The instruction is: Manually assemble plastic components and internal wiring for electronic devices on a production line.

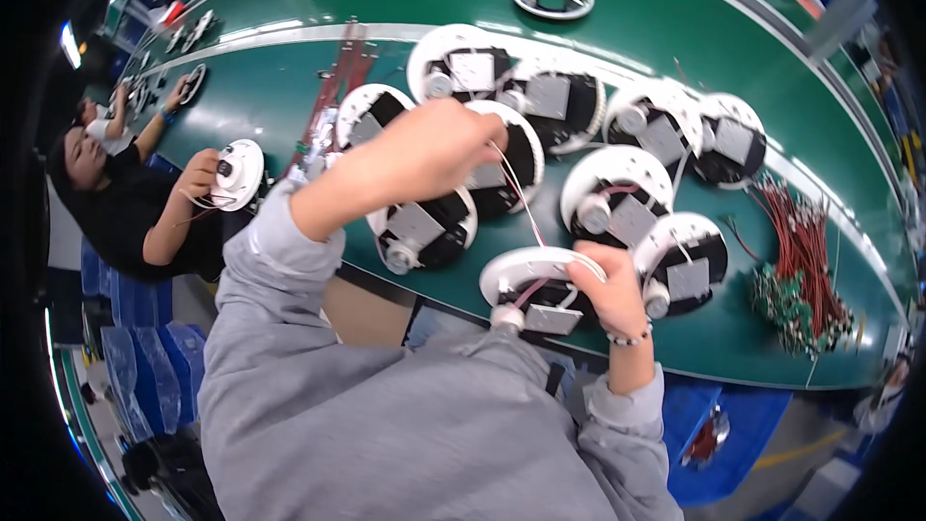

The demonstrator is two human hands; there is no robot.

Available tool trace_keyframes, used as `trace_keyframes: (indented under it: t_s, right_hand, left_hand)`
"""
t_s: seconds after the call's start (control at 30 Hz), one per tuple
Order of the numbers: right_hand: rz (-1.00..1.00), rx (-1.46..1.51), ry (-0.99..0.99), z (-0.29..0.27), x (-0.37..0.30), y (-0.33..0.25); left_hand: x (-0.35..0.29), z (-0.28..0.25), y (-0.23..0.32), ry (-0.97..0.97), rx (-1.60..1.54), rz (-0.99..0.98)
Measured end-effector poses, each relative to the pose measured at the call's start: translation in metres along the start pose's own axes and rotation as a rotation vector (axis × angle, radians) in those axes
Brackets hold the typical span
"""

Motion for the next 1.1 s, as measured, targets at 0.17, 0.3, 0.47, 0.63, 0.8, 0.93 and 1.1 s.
trace_keyframes:
  t_s: [0.17, 0.3, 0.47, 0.63, 0.8, 0.93, 1.1]
  right_hand:
    - [0.042, -0.052, 0.177, -0.003, -0.005, 0.003]
    - [-0.067, -0.573, 0.444, -0.003, 0.004, -0.002]
    - [-0.088, -0.611, 0.534, -0.003, 0.011, 0.002]
    - [-0.127, -0.463, 0.54, -0.001, 0.014, 0.003]
    - [-0.169, -0.461, 0.569, 0.005, 0.004, -0.004]
    - [-0.138, -0.488, 0.601, 0.002, -0.009, -0.006]
    - [-0.186, -0.497, 0.568, 0.004, -0.013, -0.007]
  left_hand:
    - [-0.044, -0.047, -0.028, 0.423, -0.036, -0.063]
    - [-0.116, -0.089, -0.117, 0.746, -0.02, -0.571]
    - [-0.182, -0.038, -0.211, 0.276, 0.254, -0.811]
    - [-0.197, -0.015, -0.226, 0.198, 0.048, -1.136]
    - [-0.205, -0.032, -0.23, 0.347, 0.105, -1.083]
    - [-0.195, -0.055, -0.213, 0.413, 0.123, -1.018]
    - [-0.203, -0.066, -0.224, 0.394, 0.452, -1.126]
Point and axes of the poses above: each hand's wrist, its own x-axis towards the middle knuckle, its own z-axis out of the palm, y = z × x, the point moved 2 cm from there along x, towards the middle knuckle, and after that the axes turned 8 degrees about z, right-handed, at the moved point
